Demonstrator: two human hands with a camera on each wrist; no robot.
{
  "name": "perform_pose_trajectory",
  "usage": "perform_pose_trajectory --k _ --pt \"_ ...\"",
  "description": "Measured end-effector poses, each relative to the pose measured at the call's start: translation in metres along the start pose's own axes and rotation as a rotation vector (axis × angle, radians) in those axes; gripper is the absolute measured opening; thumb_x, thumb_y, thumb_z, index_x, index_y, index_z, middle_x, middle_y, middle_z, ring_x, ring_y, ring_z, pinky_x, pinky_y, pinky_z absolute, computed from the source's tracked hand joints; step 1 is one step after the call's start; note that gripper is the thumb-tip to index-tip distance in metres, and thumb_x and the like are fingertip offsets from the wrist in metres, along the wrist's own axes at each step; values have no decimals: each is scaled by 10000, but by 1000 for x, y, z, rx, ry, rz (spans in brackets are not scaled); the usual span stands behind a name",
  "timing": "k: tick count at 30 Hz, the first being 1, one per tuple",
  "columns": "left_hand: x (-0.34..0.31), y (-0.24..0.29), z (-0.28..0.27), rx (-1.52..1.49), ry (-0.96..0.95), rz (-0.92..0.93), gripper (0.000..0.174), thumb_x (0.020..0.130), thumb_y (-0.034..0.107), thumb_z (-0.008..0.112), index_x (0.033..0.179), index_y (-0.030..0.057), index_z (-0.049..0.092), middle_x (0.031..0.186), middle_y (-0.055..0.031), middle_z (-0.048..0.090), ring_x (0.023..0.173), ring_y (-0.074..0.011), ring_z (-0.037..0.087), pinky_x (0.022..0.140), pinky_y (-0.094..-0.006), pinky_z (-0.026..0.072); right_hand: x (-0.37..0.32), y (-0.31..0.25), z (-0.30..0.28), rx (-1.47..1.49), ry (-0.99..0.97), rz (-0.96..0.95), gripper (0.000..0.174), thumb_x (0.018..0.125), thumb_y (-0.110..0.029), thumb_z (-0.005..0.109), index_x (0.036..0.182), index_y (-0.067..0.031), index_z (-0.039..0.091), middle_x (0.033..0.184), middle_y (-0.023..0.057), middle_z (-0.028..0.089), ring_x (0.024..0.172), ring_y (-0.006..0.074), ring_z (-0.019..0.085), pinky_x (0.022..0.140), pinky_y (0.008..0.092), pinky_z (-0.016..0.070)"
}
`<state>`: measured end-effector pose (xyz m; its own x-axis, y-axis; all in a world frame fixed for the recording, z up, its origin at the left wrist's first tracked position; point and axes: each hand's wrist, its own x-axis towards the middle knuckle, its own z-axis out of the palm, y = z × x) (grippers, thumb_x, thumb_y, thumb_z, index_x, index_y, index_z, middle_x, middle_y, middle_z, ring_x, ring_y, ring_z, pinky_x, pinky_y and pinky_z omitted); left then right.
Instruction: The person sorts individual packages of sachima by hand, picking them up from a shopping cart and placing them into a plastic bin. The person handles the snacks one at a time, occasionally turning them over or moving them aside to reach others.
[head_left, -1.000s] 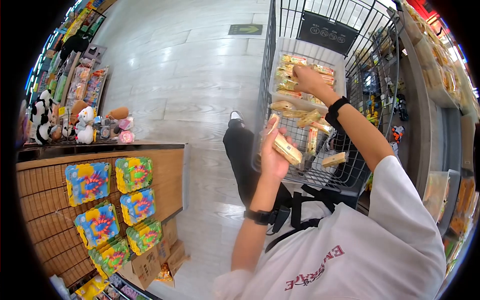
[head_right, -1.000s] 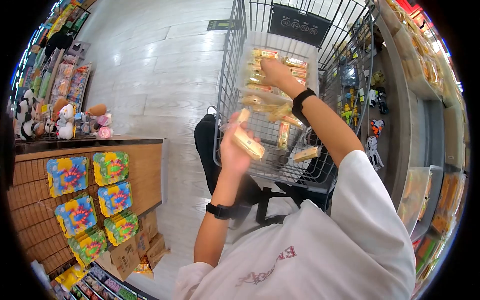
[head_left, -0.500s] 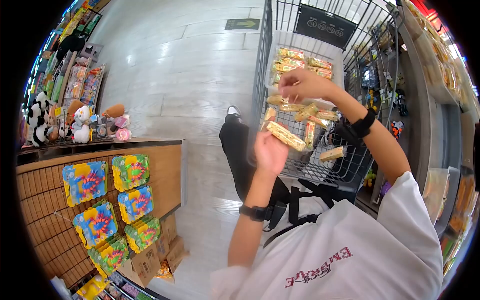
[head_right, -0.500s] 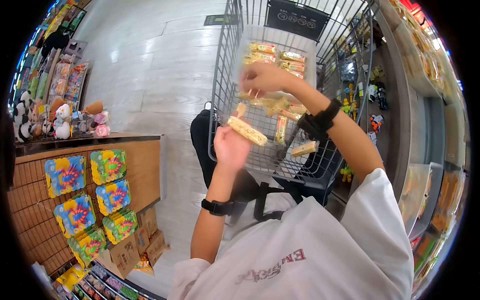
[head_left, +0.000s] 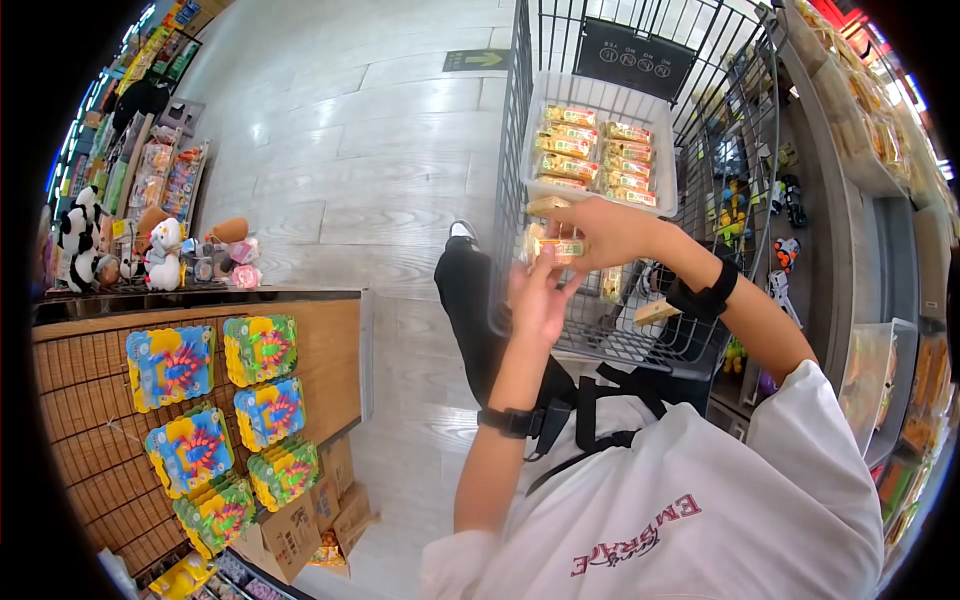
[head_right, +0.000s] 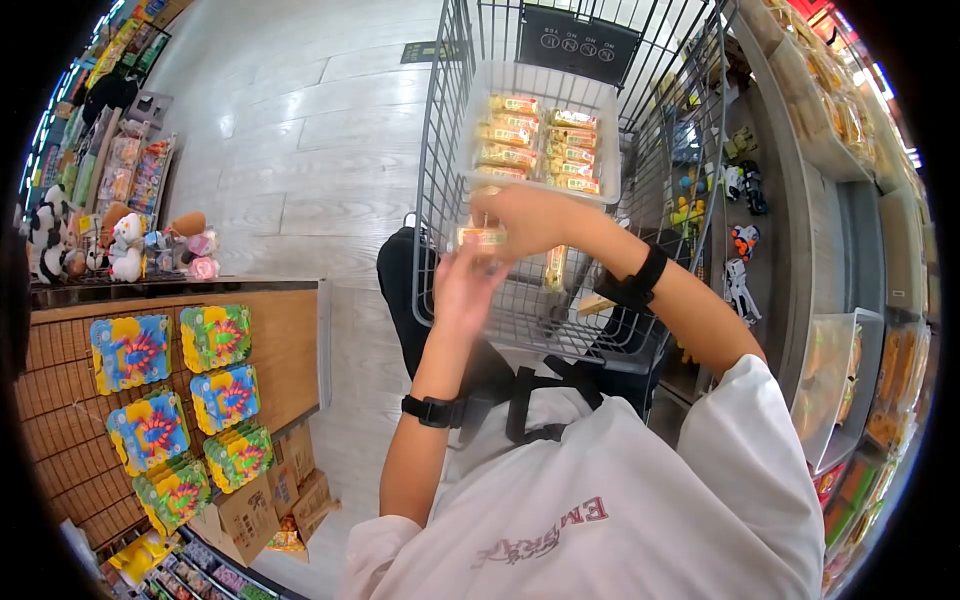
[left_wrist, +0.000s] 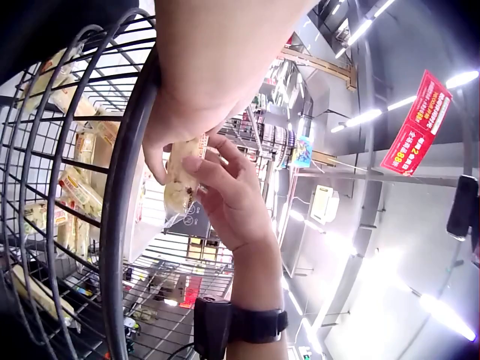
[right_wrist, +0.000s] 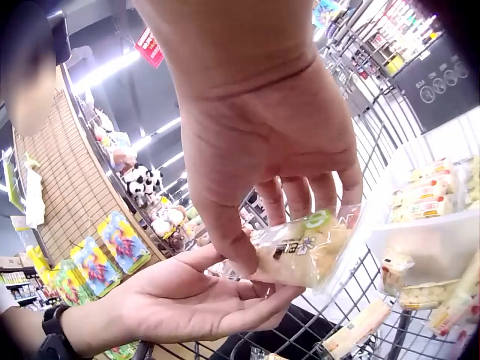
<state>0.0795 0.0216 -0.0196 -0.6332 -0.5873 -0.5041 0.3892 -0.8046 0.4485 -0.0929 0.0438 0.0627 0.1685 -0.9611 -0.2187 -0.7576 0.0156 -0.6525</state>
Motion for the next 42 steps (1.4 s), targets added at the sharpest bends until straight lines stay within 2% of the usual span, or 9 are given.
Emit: perform_pose_trajectory --k 8,15,18,22,23,29,36,38,42 --pt "-8 0 14 289 92 51 376 955 302 613 1207 81 444 1118 -83 578 1068 -212 565 866 -431 495 -2 5 -1 291 77 89 533 773 -227 745 1236 -50 551 894 129 668 857 230 670 741 348 538" --pt "-4 -5 6 381 145 28 335 932 340 604 1167 138 478 1150 -39 546 1014 -176 557 826 -375 466 24 101 -18 677 845 376 440 748 -239 807 1077 -47 588 810 57 644 697 135 645 602 284 509" --pt "-8 -2 11 407 126 -3 290 905 284 632 1127 149 504 1091 -14 564 986 -147 561 804 -328 446 32 113 -15 569 936 561 409 743 -227 811 1043 -54 595 753 29 632 685 113 631 583 275 483" --pt "-9 0 14 415 69 -42 259 883 240 654 1092 146 534 1035 -1 585 948 -138 586 795 -308 434 48 153 16 456 742 555 372 708 -288 797 968 -80 632 727 75 646 651 151 634 625 296 486" --pt "-8 -1 12 416 74 -42 259 883 240 654 1092 146 534 1035 -1 585 948 -138 586 795 -308 434 51 164 24 175 739 527 326 708 -284 773 940 -83 663 732 109 666 663 210 657 673 335 510" --pt "-5 -3 9 453 51 -47 341 886 260 643 1177 131 519 1155 -45 588 999 -181 581 829 -360 451 58 181 29 223 440 695 296 702 -277 791 899 -70 712 745 122 699 724 201 693 690 362 534" --pt "-4 -2 11 466 43 -86 308 894 218 612 1174 131 516 1139 -41 580 1006 -175 576 834 -355 448 67 181 43 -4 475 591 288 684 -251 779 863 -35 717 812 171 700 789 289 681 737 396 537" --pt "-4 -2 10 461 43 -94 301 895 204 603 1174 132 516 1136 -40 580 1007 -174 575 835 -354 447 73 194 60 -247 956 627 267 708 -234 767 840 -10 705 791 191 689 804 286 682 734 402 535" --pt "-4 -2 11 463 51 -98 293 896 189 595 1174 133 519 1130 -35 579 993 -170 579 830 -349 448 66 182 48 -42 916 593 231 735 -210 744 823 -2 696 726 183 674 759 285 682 720 404 534"
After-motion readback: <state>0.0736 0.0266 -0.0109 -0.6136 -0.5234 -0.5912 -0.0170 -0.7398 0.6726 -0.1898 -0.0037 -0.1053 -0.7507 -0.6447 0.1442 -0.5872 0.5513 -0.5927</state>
